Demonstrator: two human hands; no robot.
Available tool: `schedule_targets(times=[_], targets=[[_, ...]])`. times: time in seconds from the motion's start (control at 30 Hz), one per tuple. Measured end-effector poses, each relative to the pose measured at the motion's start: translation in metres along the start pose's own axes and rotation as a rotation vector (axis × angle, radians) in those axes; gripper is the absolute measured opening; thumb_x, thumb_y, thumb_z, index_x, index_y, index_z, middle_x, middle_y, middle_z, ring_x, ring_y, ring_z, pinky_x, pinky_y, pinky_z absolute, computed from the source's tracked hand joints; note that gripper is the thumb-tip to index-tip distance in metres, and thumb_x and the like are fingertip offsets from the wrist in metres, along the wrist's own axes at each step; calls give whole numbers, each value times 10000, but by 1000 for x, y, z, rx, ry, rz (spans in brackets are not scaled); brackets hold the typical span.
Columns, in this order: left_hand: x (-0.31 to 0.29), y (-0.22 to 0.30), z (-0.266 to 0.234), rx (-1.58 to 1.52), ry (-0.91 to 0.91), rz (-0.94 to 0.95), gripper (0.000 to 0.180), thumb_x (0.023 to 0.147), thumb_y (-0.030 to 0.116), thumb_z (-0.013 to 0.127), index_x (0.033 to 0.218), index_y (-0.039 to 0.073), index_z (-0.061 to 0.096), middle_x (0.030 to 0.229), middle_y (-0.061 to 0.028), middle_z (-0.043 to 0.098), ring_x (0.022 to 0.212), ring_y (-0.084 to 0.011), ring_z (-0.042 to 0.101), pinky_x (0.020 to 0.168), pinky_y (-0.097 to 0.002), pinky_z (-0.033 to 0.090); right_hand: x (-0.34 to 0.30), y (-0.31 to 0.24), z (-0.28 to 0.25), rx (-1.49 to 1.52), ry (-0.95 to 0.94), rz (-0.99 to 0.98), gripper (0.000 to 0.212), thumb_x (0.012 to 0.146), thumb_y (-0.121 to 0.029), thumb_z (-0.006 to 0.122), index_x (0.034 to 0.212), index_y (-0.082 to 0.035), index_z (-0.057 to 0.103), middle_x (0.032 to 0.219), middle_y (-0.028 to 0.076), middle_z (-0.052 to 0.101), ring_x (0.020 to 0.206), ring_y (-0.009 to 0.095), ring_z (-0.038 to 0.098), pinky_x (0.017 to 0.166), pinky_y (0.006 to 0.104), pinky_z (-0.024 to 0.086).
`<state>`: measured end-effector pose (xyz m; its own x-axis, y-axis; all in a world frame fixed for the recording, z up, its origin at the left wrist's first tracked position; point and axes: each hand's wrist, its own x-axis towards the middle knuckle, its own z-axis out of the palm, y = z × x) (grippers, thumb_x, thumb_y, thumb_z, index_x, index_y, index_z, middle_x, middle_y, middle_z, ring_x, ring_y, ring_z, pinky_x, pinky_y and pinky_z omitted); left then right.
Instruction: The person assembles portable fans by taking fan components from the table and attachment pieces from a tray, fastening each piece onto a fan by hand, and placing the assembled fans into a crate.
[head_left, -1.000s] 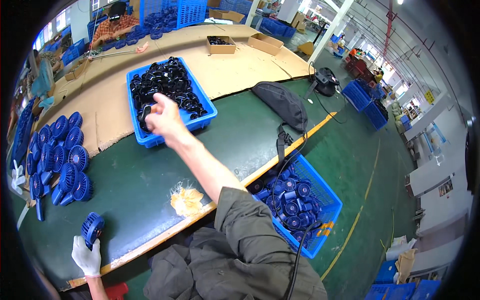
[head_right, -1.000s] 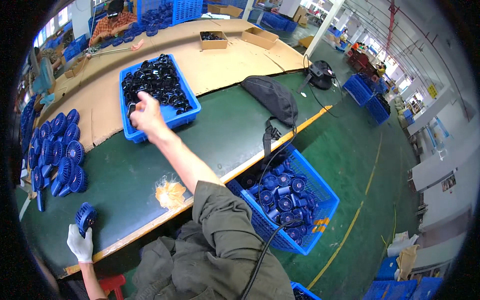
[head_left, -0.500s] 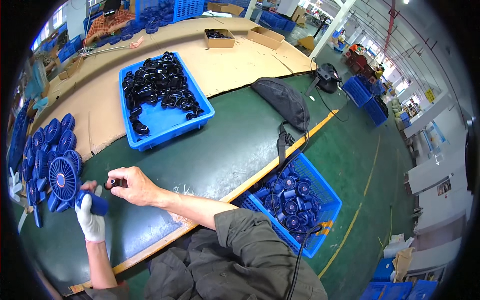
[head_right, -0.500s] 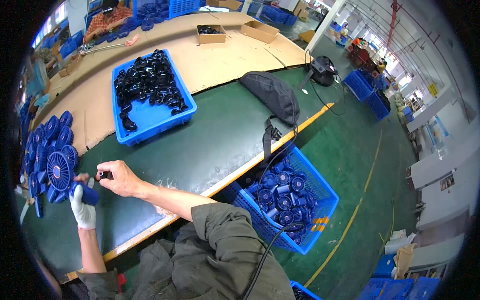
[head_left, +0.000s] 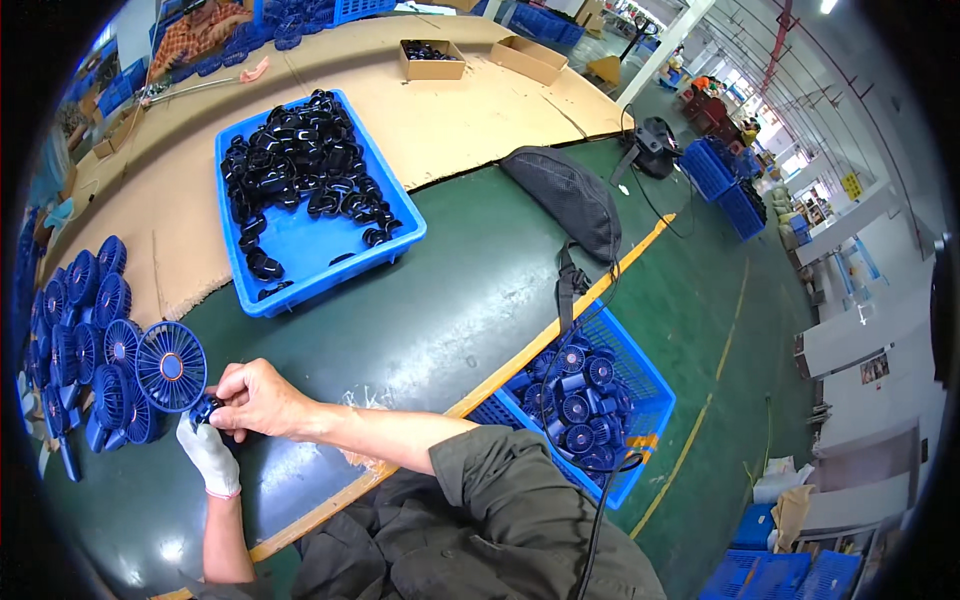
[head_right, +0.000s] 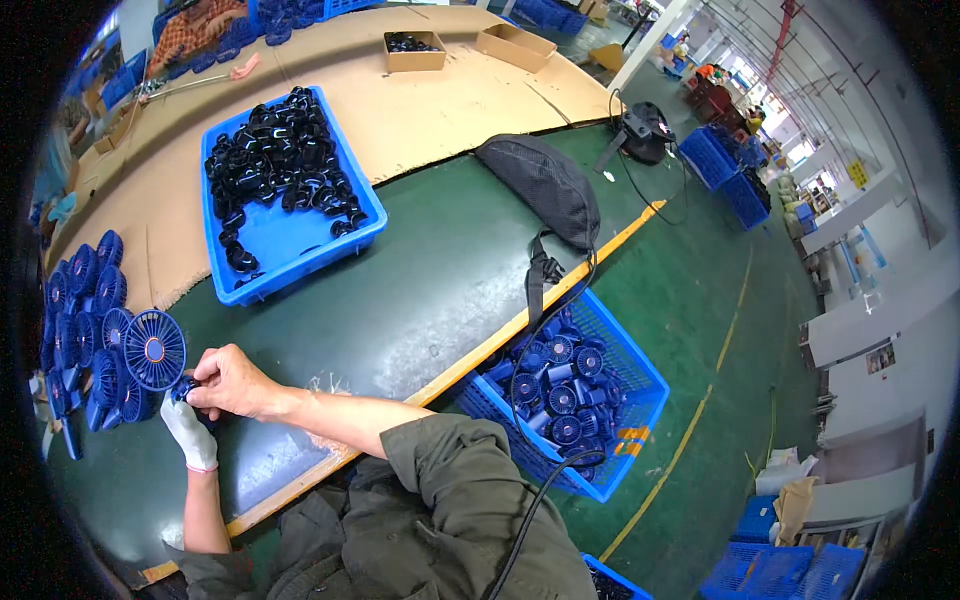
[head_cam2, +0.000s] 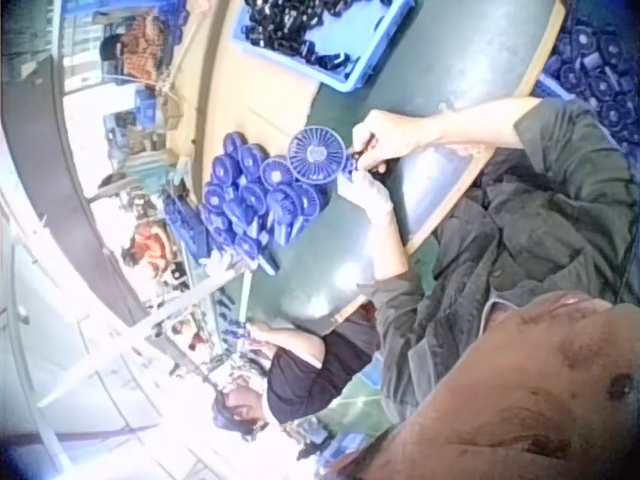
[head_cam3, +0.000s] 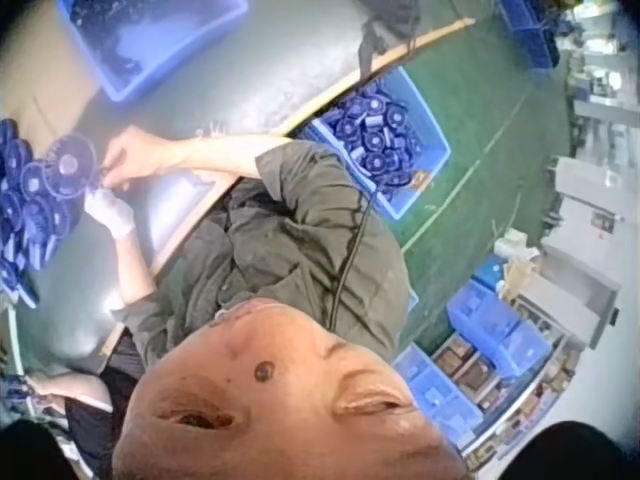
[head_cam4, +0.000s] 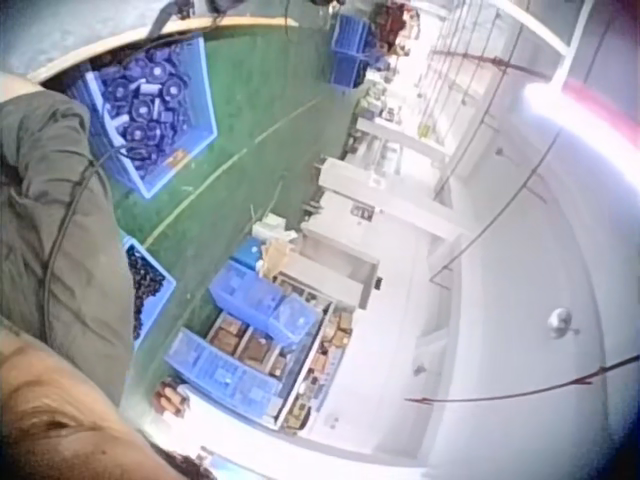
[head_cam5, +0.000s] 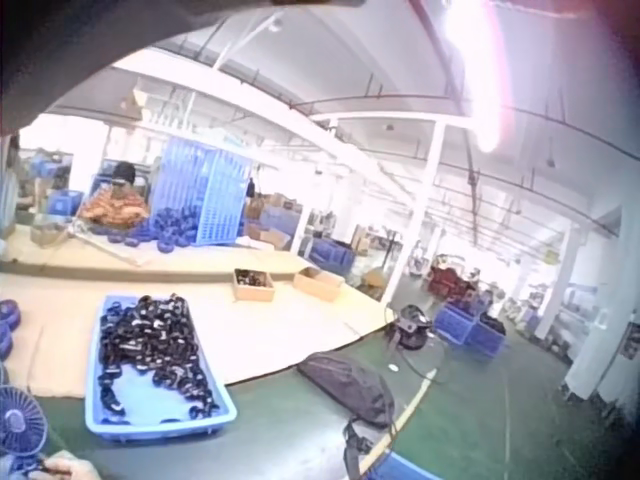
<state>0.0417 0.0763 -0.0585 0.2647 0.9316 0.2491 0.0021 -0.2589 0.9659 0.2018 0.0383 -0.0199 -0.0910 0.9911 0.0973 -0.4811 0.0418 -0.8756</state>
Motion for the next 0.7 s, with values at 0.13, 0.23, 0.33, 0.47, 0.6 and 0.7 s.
schedule_targets(times=[0.13, 0.23, 0.33, 0.47, 0.6, 0.7], targets=[[0, 13, 6, 93, -36, 33, 327, 856, 308, 630, 835, -17, 603, 675, -7, 589, 569, -77, 529, 496, -234, 392, 1, 1, 0, 30, 101, 61, 163, 789, -33, 706, 779, 106, 622, 773, 80, 562, 554, 124, 600, 472, 221, 489], [1, 15, 9, 144, -21, 1, 173, 820, 122, 626, 702, 5, 576, 605, 18, 550, 519, -66, 490, 468, -228, 360, 0, 3, 1, -35, 127, 37, 192, 804, -80, 706, 735, 83, 633, 685, 60, 574, 525, 106, 557, 433, 222, 442], [4, 8, 7, 217, 58, 21, 154, 836, 118, 615, 726, 14, 591, 606, 31, 531, 524, -49, 453, 471, -232, 339, 6, 15, -4, -188, 113, -89, 214, 851, -139, 705, 790, 62, 660, 783, 57, 550, 598, 107, 531, 499, 255, 435], [6, 16, 11, 190, 78, -3, 151, 872, 114, 600, 755, 19, 609, 629, 52, 526, 555, -29, 429, 492, -232, 331, 6, 8, -7, -420, 164, -149, 504, 910, -388, 598, 650, 44, 609, 698, 144, 557, 688, 234, 559, 623, 385, 434], [4, 17, 9, 173, 26, -31, 156, 889, 132, 610, 788, 14, 621, 658, 54, 547, 579, -28, 449, 510, -228, 340, 6, 19, -11, -600, 162, -250, 663, 931, -561, 468, 712, 49, 611, 742, 193, 567, 724, 322, 554, 675, 428, 433], [1, 23, 19, 156, 10, -6, 125, 886, 118, 620, 813, 16, 632, 708, 41, 579, 615, -38, 476, 530, -237, 359, 3, 31, -15, -622, 140, -230, 696, 941, -607, 395, 819, 45, 606, 787, 222, 569, 779, 360, 550, 729, 441, 430]])
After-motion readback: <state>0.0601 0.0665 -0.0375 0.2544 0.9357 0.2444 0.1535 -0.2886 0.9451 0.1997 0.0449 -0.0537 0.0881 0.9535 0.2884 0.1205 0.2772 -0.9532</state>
